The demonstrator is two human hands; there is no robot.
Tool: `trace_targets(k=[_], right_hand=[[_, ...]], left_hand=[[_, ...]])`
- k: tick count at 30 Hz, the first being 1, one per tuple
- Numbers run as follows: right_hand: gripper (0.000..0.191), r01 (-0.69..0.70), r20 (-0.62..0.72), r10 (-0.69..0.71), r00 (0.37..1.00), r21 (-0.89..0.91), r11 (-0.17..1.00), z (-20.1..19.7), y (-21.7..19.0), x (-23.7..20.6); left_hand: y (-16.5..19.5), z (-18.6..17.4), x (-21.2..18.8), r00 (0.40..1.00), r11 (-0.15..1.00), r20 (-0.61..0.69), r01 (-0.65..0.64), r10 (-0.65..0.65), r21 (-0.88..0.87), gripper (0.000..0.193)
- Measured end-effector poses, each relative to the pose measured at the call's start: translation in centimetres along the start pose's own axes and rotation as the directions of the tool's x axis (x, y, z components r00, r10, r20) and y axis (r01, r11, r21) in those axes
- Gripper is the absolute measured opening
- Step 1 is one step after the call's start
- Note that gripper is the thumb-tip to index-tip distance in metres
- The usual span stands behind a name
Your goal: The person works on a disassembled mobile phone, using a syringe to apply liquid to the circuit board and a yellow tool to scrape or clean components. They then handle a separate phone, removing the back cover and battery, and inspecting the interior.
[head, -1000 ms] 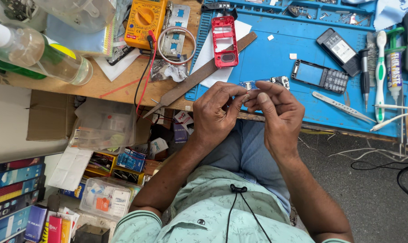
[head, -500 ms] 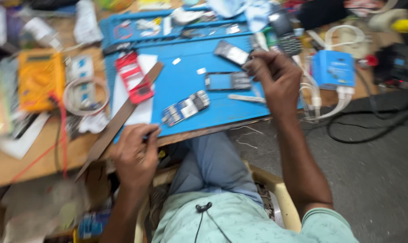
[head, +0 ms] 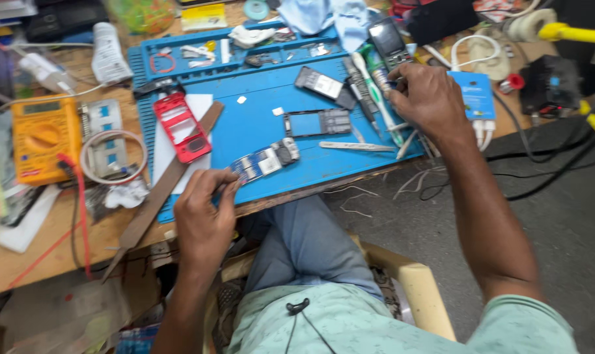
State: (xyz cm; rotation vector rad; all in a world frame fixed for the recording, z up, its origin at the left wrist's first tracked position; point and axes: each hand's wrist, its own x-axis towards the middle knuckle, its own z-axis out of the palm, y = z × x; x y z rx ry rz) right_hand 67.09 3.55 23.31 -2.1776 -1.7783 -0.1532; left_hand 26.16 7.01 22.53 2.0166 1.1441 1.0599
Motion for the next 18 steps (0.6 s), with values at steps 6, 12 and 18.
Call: trace_targets(k=[6, 12, 18], right_hand=[[0.035, 0.306, -0.064, -0.308, 0.949, -0.028, 0.952, 1.7, 3.2, 0.6], [0.045, 0.076, 0.029, -0.092, 0.995, 0.355, 0.932, 3.0, 1.2, -2.9], [0.059, 0.032, -0.079, 0.085, 0.993, 0.891, 0.452, 3.2, -7.2, -7.1]], left_hand=[[-0.8, 0.2, 1.2, 0.994, 0.989, -0.095, -0.062, 0.050, -0.130, 0.013], [-1.6, -0.7, -1.7, 0.964, 0.986, -0.221, -0.160, 0.145, -0.051, 0.012], [-2.0, 0.3, -2.8, 0.955, 0.984, -0.270, -0.154, 0.124, -0.092, 0.012]])
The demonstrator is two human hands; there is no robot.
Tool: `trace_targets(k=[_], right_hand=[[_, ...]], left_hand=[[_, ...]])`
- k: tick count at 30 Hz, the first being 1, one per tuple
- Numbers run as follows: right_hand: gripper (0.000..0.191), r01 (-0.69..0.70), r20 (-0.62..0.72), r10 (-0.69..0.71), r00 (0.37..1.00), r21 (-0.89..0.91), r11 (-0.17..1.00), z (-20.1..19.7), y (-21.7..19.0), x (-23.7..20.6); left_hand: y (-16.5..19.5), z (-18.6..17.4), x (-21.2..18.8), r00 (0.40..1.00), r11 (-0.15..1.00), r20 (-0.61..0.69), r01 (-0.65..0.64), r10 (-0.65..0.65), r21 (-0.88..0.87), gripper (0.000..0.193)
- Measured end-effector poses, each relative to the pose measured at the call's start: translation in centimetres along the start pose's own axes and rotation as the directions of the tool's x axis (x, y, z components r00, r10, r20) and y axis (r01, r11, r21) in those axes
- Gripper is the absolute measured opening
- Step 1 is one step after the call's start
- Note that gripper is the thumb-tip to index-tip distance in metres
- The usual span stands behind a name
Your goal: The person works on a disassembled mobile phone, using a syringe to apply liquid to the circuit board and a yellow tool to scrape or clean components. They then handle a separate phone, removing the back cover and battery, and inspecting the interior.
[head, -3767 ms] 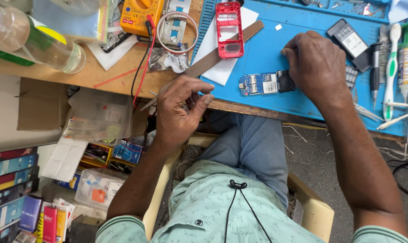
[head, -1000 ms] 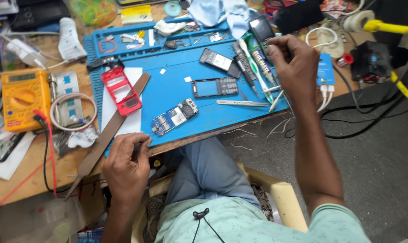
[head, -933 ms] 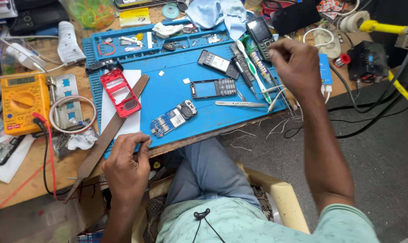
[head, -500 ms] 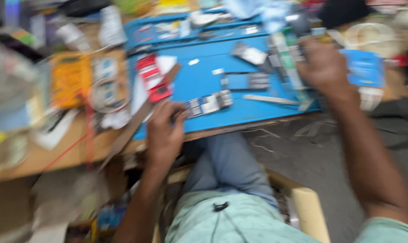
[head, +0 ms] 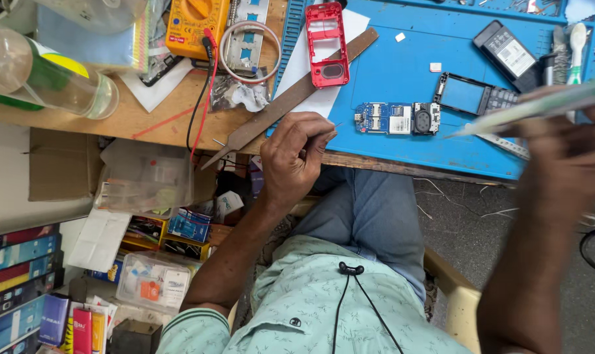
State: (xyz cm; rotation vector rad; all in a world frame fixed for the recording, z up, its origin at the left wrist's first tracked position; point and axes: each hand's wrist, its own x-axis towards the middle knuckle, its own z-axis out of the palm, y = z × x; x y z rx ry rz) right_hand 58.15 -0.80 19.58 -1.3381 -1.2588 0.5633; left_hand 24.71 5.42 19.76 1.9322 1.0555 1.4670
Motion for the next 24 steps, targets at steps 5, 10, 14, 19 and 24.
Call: trace_targets(k=[5, 10, 14, 19, 24], right_hand=[[0.094, 0.419, 0.036, -0.417, 0.908, -0.063, 0.906, 6.7, -0.7, -0.2], [0.098, 0.578, -0.001, -0.579, 0.816, -0.051, 0.814, 10.1, -0.3, 0.4], [0.096, 0.568, 0.007, -0.570, 0.822, -0.096, 0.818, 10.3, -0.1, -0.1], [0.090, 0.528, 0.062, -0.524, 0.849, -0.082, 0.845, 9.8, -0.3, -0.5], [0.089, 0.518, 0.071, -0.514, 0.855, -0.091, 0.850, 9.9, -0.7, -0.3]], left_hand=[[-0.4, 0.1, -0.6, 0.997, 0.999, -0.054, 0.052, -0.052, -0.003, 0.012], [0.0, 0.2, -0.7, 0.996, 0.997, -0.047, 0.077, -0.077, -0.012, 0.012], [0.3, 0.2, -0.6, 0.997, 0.998, -0.043, 0.061, -0.062, -0.020, 0.012], [0.2, 0.2, -0.5, 0.999, 0.999, -0.030, 0.034, -0.035, -0.033, 0.014], [0.1, 0.3, -0.5, 0.999, 0.998, -0.019, 0.033, -0.034, -0.046, 0.014]])
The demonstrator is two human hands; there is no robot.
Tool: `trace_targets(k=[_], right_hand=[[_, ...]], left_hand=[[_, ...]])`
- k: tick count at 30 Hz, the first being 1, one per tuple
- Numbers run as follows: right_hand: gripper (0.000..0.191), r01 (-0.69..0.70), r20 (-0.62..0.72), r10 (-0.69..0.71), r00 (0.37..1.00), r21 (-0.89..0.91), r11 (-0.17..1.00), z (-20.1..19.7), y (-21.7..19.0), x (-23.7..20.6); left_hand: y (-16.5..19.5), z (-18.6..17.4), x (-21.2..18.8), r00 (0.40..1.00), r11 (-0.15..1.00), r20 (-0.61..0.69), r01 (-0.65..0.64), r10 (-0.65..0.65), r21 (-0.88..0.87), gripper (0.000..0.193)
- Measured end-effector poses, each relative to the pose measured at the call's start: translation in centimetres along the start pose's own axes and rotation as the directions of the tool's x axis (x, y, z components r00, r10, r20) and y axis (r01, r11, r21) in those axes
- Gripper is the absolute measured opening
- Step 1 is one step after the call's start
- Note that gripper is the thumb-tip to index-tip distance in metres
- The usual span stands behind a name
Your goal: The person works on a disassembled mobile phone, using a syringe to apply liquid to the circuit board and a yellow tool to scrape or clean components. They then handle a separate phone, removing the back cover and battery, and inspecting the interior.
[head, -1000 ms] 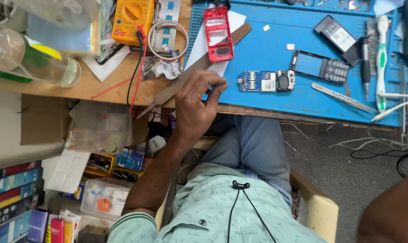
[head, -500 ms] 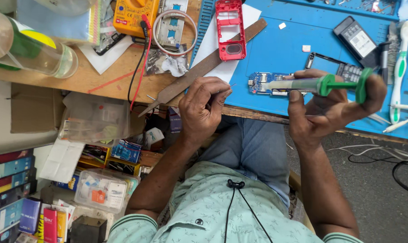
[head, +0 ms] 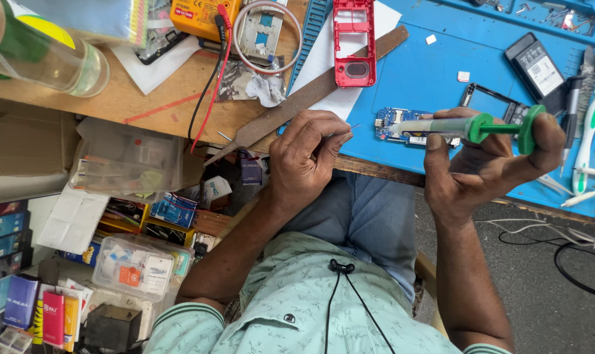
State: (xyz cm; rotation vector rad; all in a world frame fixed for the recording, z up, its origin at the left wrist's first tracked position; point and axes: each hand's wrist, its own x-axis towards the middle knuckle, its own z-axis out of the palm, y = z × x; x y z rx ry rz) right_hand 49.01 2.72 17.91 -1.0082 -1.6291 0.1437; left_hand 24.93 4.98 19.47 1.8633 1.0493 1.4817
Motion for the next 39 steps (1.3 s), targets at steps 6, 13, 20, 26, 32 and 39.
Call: trace_targets(k=[6, 13, 20, 26, 32, 39], right_hand=[[0.088, 0.015, 0.007, -0.015, 1.000, 0.014, 1.000, -0.11, 0.01, 0.06], [0.092, 0.038, 0.026, -0.038, 0.999, -0.001, 0.999, -0.17, 0.13, 0.34], [0.094, 0.059, 0.035, -0.058, 0.998, -0.020, 0.998, -0.30, 0.31, 0.17], [0.095, 0.070, 0.027, -0.070, 0.997, -0.015, 0.997, -0.21, 0.56, 0.16], [0.094, 0.081, 0.052, -0.081, 0.995, 0.000, 0.997, -0.16, 0.40, 0.47], [0.094, 0.071, 0.030, -0.071, 0.997, -0.001, 0.997, -0.20, 0.13, 0.51]], left_hand=[[-0.10, 0.07, -0.10, 1.000, 1.000, 0.005, -0.001, 0.000, 0.007, 0.015], [-0.20, 0.15, -0.14, 1.000, 1.000, 0.005, 0.003, -0.003, 0.012, 0.014], [-0.24, 0.18, -0.16, 1.000, 1.000, 0.008, 0.006, -0.006, 0.003, 0.015], [-0.24, 0.20, -0.20, 1.000, 1.000, 0.006, 0.001, -0.001, 0.019, 0.014], [-0.33, 0.25, -0.11, 1.000, 1.000, 0.015, 0.005, -0.005, 0.017, 0.014], [-0.19, 0.20, -0.05, 1.000, 1.000, 0.012, 0.009, -0.009, 0.011, 0.014]])
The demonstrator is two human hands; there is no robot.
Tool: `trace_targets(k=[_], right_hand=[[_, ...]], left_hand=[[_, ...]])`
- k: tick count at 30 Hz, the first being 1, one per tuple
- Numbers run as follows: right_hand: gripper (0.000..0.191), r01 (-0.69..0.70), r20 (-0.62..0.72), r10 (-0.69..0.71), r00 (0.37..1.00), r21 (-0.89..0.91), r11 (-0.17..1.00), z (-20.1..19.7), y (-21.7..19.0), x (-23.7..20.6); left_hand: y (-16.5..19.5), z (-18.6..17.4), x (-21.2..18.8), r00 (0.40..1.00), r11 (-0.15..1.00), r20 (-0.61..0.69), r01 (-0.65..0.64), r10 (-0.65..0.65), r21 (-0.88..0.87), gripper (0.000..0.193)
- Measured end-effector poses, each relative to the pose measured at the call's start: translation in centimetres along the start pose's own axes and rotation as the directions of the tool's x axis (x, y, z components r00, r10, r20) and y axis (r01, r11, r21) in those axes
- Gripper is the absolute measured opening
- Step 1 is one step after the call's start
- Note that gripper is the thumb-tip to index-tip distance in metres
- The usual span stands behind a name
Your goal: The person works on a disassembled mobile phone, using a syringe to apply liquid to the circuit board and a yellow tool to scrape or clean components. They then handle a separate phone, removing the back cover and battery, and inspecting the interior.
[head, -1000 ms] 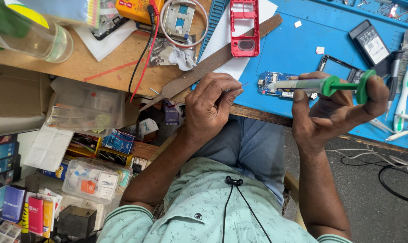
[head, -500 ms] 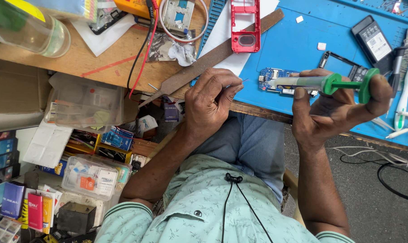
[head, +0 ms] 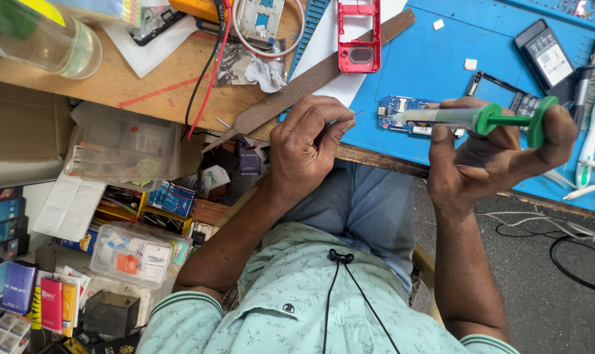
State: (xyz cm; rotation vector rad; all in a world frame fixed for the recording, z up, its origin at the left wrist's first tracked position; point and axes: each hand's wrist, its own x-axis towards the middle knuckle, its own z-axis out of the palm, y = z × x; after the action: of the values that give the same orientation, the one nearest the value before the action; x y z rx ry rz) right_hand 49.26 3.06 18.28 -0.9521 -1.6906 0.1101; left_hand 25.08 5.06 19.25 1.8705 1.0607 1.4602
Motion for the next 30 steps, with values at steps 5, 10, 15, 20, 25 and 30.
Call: trace_targets(k=[5, 10, 15, 20, 25, 30], right_hand=[[0.094, -0.004, -0.003, 0.004, 1.000, -0.001, 1.000, 0.02, -0.04, -0.07], [0.095, 0.006, -0.002, -0.006, 1.000, -0.016, 1.000, 0.08, -0.09, 0.20], [0.093, 0.020, 0.014, -0.020, 1.000, 0.000, 1.000, 0.01, -0.26, 0.31], [0.094, 0.027, 0.008, -0.027, 1.000, -0.013, 1.000, 0.05, 0.13, 0.15], [0.096, 0.006, -0.006, -0.006, 1.000, -0.019, 1.000, 0.05, 0.70, -0.25], [0.085, 0.006, -0.137, 0.001, 0.991, 0.044, 0.999, -0.01, -0.22, 0.16]], left_hand=[[0.08, -0.07, 0.06, 1.000, 1.000, 0.003, 0.000, 0.000, -0.001, 0.014], [0.12, -0.07, 0.07, 1.000, 1.000, 0.003, 0.008, -0.008, -0.009, 0.014], [-0.04, -0.01, 0.03, 1.000, 1.000, 0.001, -0.010, 0.010, 0.016, 0.015], [-0.29, 0.13, -0.04, 1.000, 1.000, 0.001, -0.013, 0.013, 0.019, 0.015], [-0.16, 0.11, 0.08, 1.000, 0.999, 0.001, -0.020, 0.020, 0.035, 0.015], [0.18, -0.08, 0.15, 1.000, 0.999, -0.002, 0.012, -0.012, 0.046, 0.015]])
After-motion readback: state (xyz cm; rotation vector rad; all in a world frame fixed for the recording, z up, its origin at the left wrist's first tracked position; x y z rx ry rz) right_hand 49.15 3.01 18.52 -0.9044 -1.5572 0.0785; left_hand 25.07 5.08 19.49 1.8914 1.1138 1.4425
